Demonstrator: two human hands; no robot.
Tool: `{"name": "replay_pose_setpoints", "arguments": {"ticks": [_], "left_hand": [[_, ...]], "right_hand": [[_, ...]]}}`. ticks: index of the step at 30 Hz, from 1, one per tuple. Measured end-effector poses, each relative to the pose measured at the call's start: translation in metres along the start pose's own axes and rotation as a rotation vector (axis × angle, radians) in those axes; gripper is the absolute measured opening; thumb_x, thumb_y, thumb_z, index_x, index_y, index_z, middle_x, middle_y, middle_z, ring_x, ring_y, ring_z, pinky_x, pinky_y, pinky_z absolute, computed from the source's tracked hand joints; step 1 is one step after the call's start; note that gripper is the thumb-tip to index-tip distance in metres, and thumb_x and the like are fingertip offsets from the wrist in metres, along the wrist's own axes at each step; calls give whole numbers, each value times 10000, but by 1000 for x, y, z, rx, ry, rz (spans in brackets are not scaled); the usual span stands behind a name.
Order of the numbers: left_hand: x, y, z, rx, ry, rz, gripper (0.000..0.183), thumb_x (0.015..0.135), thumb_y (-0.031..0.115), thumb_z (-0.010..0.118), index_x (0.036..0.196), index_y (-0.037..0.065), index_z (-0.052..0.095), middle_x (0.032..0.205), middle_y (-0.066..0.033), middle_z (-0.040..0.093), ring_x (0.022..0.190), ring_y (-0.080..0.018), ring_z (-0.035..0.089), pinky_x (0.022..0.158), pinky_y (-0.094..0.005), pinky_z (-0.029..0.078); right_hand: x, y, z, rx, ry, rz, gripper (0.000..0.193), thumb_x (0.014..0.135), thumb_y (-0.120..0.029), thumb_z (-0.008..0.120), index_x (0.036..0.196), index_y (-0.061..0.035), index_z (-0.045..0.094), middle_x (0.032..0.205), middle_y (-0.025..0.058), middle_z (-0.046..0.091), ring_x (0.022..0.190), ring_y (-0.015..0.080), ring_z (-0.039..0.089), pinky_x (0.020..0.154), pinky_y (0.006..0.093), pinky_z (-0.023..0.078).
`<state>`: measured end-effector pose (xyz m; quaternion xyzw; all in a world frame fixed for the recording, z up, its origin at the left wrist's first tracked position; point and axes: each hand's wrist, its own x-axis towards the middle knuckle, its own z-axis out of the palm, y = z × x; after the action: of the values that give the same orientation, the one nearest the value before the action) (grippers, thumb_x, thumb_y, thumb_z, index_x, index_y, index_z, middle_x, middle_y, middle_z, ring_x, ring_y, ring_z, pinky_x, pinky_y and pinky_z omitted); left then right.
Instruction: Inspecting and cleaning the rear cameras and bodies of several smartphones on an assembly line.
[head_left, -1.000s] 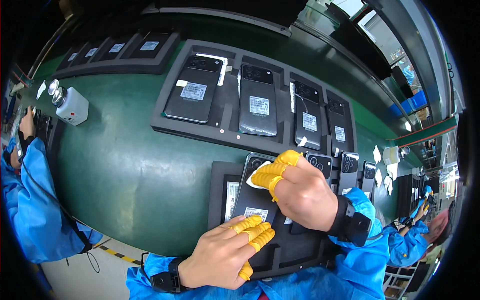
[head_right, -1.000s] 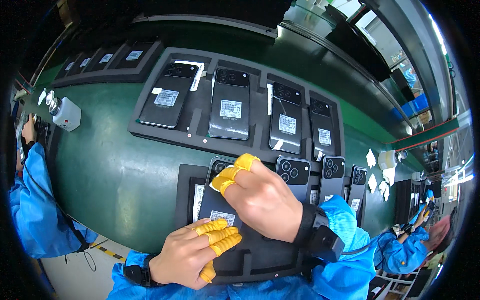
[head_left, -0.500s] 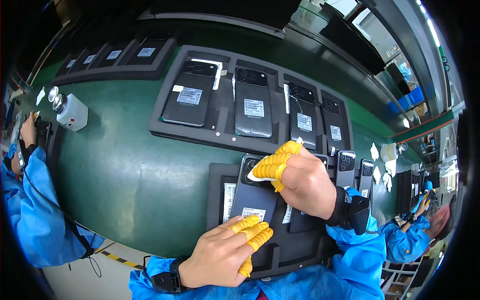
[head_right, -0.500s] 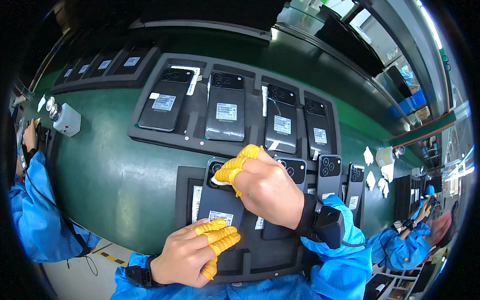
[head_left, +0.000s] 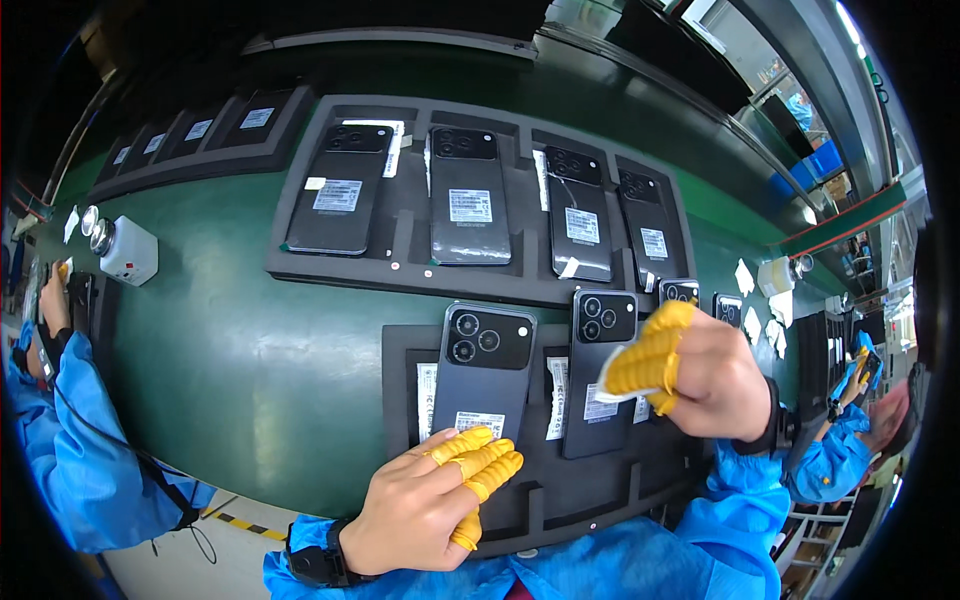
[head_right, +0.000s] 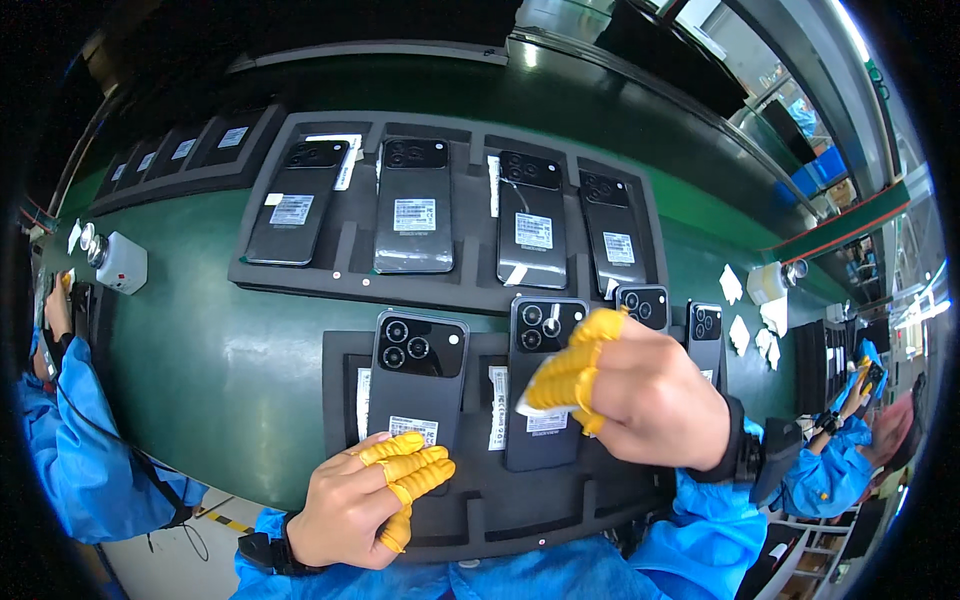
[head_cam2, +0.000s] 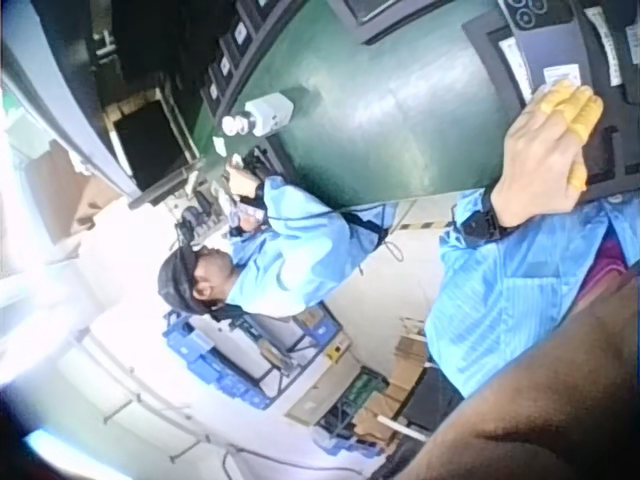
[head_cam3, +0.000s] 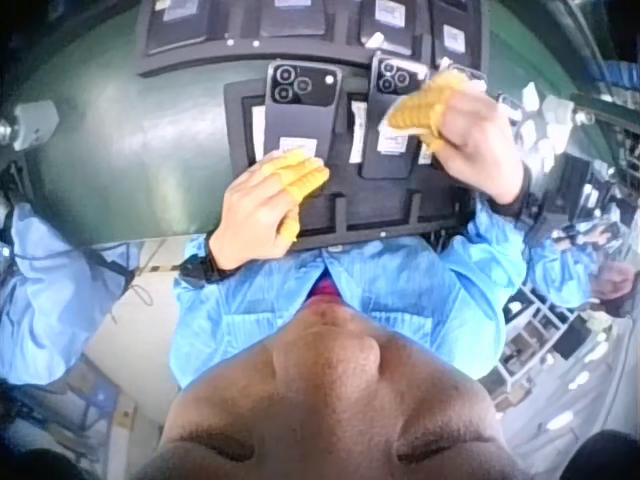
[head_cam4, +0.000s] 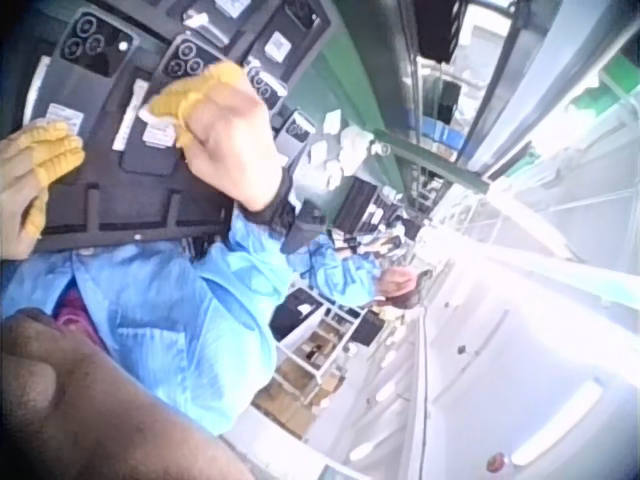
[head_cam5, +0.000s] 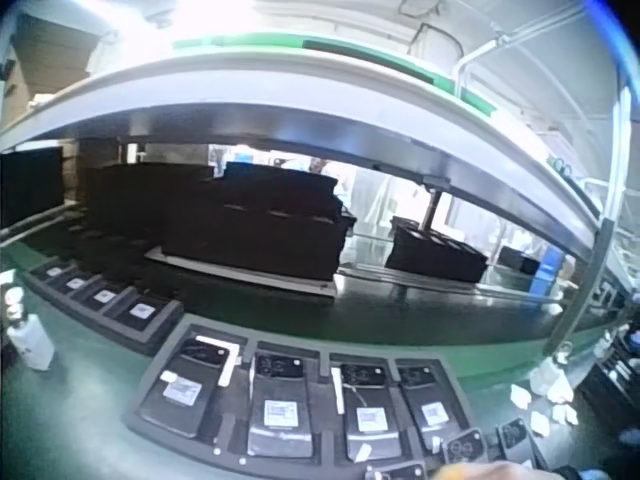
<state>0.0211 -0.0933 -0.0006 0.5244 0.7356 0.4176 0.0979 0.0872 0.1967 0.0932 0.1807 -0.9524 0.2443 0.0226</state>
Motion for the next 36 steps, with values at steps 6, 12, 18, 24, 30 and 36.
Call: {"name": "replay_pose_setpoints", "arguments": {"ticks": [6, 12, 18, 24, 30, 36], "left_hand": [[0, 0, 0, 4, -37, -4, 507, 638, 17, 581, 1113, 77, 749, 1149, -87, 717, 1114, -261, 669, 1028, -429, 488], [4, 0, 1, 8, -41, 15, 504, 643, 1, 585, 1119, 62, 739, 1127, -120, 712, 1078, -290, 673, 1026, -440, 487], [1, -2, 6, 95, -13, 47, 420, 654, 48, 613, 1051, 53, 753, 1070, -109, 718, 1035, -261, 687, 1028, -438, 500], [-2, -5, 4, 32, -9, 27, 474, 671, 4, 598, 1121, 67, 734, 1107, -119, 710, 1096, -290, 663, 1029, -448, 487], [-1, -2, 3, 58, 17, 49, 462, 661, 41, 624, 1106, 87, 740, 1055, -90, 709, 1040, -266, 678, 1010, -427, 513], [-7, -6, 5, 79, -11, 16, 496, 652, 51, 630, 1133, 104, 740, 1055, -61, 711, 1020, -243, 682, 1012, -413, 514]], "right_hand": [[-26, -13, 18, -176, 58, -6, 299, 590, -32, 682, 885, -22, 731, 1014, 95, 703, 897, 299, 638, 812, 386, 527], [1, -8, 39, -207, 238, -172, 326, 671, -80, 677, 991, -30, 703, 1043, 86, 662, 1008, 269, 616, 822, 376, 505], [47, 5, 79, -397, 256, -226, 307, 716, -89, 637, 1000, 21, 674, 993, 115, 633, 1016, 289, 609, 886, 369, 524], [14, -8, 65, -539, 140, -149, 226, 656, -108, 655, 850, 1, 694, 885, 86, 629, 920, 256, 601, 848, 361, 528], [22, -22, 73, -370, 239, -246, 467, 609, -94, 653, 1053, 44, 697, 1030, 134, 660, 949, 289, 636, 827, 370, 558], [31, -19, 88, -409, 78, -243, 310, 637, -107, 650, 917, 23, 686, 910, 110, 629, 913, 276, 624, 826, 375, 544]]}}
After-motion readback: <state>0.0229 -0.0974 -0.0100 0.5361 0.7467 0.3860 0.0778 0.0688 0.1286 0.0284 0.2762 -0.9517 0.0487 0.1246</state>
